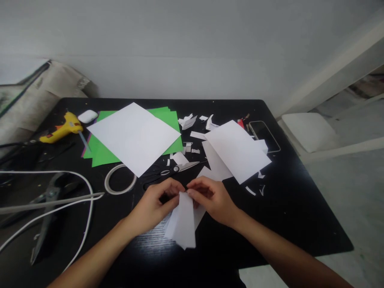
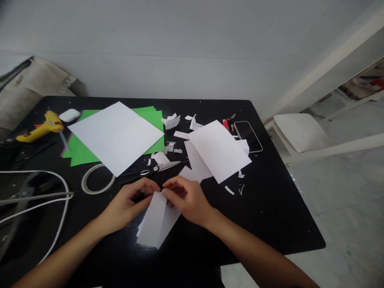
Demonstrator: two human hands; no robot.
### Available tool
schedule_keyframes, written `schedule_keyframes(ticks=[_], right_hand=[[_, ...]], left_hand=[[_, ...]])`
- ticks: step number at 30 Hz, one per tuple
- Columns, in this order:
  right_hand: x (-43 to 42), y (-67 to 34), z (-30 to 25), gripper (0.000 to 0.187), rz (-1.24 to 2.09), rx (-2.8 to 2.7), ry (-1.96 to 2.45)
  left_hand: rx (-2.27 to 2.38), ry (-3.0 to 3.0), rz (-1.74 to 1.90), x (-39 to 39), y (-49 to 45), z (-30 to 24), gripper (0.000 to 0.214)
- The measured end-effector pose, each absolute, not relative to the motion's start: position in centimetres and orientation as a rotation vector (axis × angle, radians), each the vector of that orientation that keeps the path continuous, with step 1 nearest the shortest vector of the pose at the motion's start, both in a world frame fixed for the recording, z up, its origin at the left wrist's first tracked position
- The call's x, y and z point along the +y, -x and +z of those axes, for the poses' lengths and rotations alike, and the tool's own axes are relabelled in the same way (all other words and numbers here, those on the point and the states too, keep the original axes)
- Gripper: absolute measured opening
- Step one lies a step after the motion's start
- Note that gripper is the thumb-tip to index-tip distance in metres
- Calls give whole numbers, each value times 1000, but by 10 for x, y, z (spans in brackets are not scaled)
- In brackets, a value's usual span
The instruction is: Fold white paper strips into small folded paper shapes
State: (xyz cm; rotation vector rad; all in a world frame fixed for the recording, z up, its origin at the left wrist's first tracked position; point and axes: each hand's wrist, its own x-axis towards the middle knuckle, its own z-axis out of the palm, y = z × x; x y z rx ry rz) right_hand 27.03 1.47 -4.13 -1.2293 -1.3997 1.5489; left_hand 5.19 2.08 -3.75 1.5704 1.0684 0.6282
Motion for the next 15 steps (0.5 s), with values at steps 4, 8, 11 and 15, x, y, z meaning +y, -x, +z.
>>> schedule_keyframes(ticks=[4, 8, 11, 15], right_hand=[[28, -285, -40, 14, 887, -1634, 1346], [44, -308, -45, 32, 283, -1816, 1627], [50, -323, -49, 75, 191, -1831, 1997], [51, -330, -45, 93, 341, -1854, 2167]], left_hand=[[1137, -1566, 629, 21, -52, -42, 16], [1143, -1596, 610, 20, -54, -43, 18], [1134, -1631, 605, 20, -56, -40, 18], [1100, -1658, 618, 20, -57, -37, 17]])
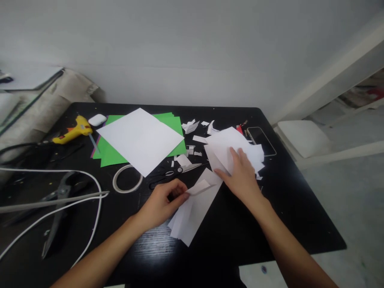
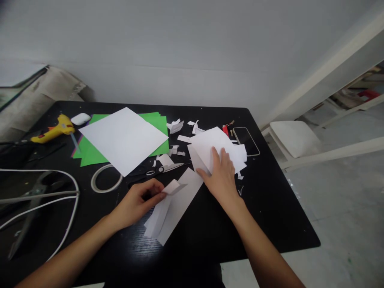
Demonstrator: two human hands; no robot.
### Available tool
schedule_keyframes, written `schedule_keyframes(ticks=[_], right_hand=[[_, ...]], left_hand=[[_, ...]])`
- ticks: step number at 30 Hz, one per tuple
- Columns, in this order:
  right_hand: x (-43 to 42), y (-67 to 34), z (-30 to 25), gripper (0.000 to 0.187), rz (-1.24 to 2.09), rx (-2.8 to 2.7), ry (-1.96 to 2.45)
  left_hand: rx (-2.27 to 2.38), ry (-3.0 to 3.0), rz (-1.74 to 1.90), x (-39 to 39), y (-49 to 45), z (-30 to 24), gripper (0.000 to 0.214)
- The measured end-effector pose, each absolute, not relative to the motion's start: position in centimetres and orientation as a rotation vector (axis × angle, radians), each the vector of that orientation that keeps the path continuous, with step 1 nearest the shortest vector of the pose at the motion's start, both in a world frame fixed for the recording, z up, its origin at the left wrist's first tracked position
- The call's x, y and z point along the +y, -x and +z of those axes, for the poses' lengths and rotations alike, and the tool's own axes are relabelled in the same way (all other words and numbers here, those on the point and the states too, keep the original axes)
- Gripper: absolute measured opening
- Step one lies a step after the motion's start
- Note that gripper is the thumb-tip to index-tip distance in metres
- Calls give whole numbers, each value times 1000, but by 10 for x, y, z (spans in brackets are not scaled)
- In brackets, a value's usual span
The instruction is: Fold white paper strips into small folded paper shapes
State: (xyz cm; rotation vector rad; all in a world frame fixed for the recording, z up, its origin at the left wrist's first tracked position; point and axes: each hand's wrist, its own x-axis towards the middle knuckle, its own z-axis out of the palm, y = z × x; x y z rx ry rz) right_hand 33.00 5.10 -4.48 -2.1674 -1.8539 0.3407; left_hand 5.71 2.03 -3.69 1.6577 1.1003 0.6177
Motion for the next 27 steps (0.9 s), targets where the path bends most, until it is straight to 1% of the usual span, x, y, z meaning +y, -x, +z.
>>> schedule_keyframes(ticks=[2, 6, 8, 11, 12, 21, 24, 27], right_hand=[[50, -329, -41, 88, 382, -1899, 2137], [49, -327, -38, 68, 316, -1919, 2137], [47, -328, -39, 67, 310, -1948, 2125], [43, -333, -43, 76, 344, -2028, 2068], [42, -335, -44, 76, 354, -2038, 2049], [38, -341, -50, 45, 330, -1902, 1955], [38, -342, -50, 40, 325, -1857, 1882], [38, -348, -44, 39, 391, -1742, 1819]], left_hand=[[1104, -1657, 620, 21, -57, -37, 16], [1117, -1655, 619, 22, -57, -39, 15], [1115, -1650, 617, 22, -57, -39, 15], [1117, -1642, 617, 22, -57, -39, 15], [1120, -1641, 617, 22, -57, -39, 15], [1124, -1673, 626, 21, -55, -41, 15], [1085, -1737, 644, 20, -54, -40, 10], [942, -1868, 684, 18, -53, -38, 3]])
